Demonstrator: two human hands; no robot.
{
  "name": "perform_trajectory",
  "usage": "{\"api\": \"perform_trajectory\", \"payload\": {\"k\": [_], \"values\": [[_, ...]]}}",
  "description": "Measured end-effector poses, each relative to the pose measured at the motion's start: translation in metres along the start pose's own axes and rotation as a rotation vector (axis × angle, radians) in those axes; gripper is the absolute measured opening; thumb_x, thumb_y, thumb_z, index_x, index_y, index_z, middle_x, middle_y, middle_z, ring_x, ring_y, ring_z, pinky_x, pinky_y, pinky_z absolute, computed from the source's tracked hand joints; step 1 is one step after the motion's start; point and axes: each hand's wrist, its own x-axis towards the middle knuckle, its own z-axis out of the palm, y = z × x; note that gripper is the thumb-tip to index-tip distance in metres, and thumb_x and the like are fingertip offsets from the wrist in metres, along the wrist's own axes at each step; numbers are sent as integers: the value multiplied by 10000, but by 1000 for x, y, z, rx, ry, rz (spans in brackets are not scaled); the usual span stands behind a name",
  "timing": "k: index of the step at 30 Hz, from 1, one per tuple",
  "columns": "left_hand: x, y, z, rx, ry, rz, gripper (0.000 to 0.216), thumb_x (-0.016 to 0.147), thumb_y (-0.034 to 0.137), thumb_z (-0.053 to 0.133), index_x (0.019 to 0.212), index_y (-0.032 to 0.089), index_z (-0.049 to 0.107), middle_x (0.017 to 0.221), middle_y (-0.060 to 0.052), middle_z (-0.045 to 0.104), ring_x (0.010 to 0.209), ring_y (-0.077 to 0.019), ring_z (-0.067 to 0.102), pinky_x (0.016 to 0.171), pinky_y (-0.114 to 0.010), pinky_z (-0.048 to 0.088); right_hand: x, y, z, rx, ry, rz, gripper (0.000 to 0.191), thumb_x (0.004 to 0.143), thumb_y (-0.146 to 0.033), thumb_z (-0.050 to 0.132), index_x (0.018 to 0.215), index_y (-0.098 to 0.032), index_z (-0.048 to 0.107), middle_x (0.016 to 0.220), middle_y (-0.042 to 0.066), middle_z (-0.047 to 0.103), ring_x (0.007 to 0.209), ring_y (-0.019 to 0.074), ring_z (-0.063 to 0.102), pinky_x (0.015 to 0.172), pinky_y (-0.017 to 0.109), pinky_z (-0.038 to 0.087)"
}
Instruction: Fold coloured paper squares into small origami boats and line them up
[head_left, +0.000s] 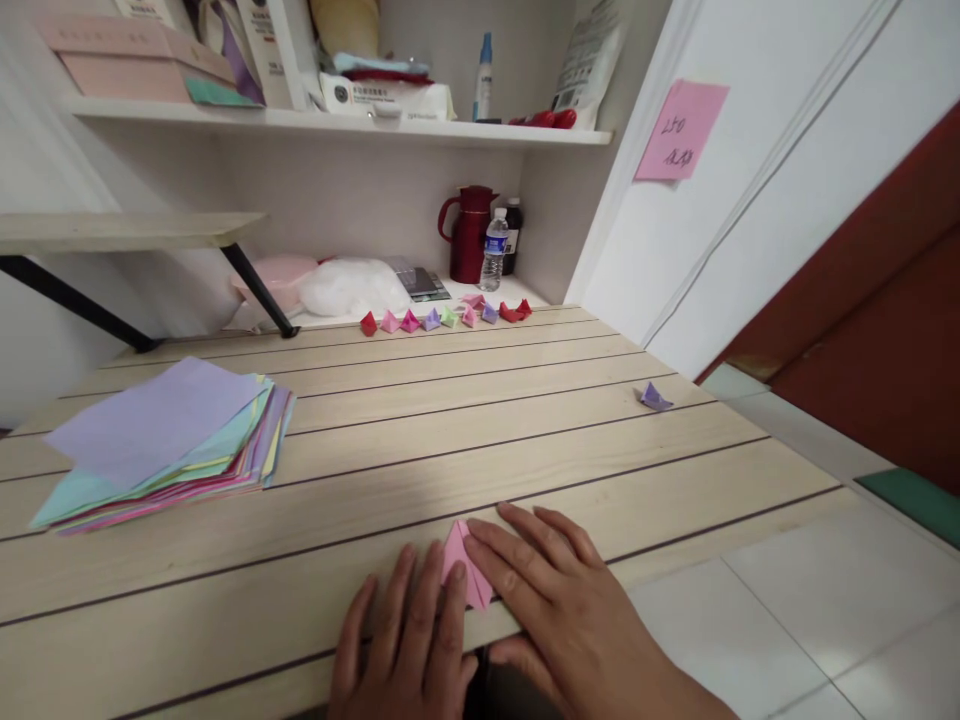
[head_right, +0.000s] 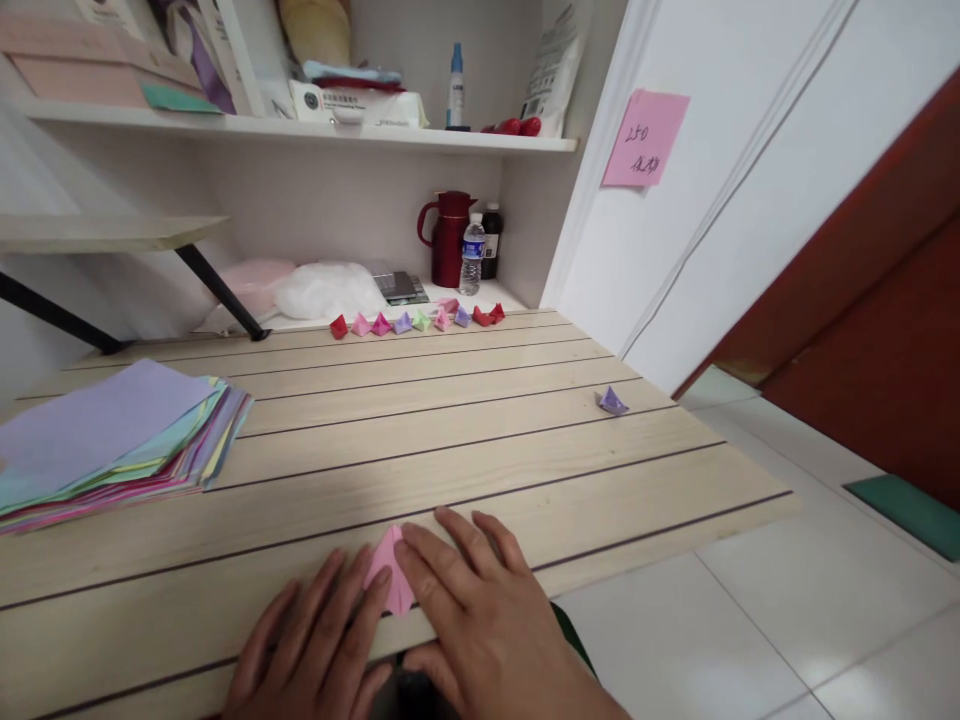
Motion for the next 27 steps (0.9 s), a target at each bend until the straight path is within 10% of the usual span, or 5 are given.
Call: {"api": "perform_trajectory", "payload": {"k": [12,27], "values": [[10,-27,-21,-28,-60,240,412,873,350,598,1264,223,630,1250,-29,713,1123,-227,614,950,-394,397,-6,-2,-3,86,39,24,442,951,-331,611,1376,-234,537,1413,54,586,1309,281,478,1090,499,393],[23,-36,-28,-213,-96,189,316,825,369,674,1120,257,663,1001,-16,725,877,-191,656,829,-361,494,2,-9,-10,326,115,170,253,962,-243,591,1200,-323,627,1288,-30,668,1267,222,504,1063,424,388]]}}
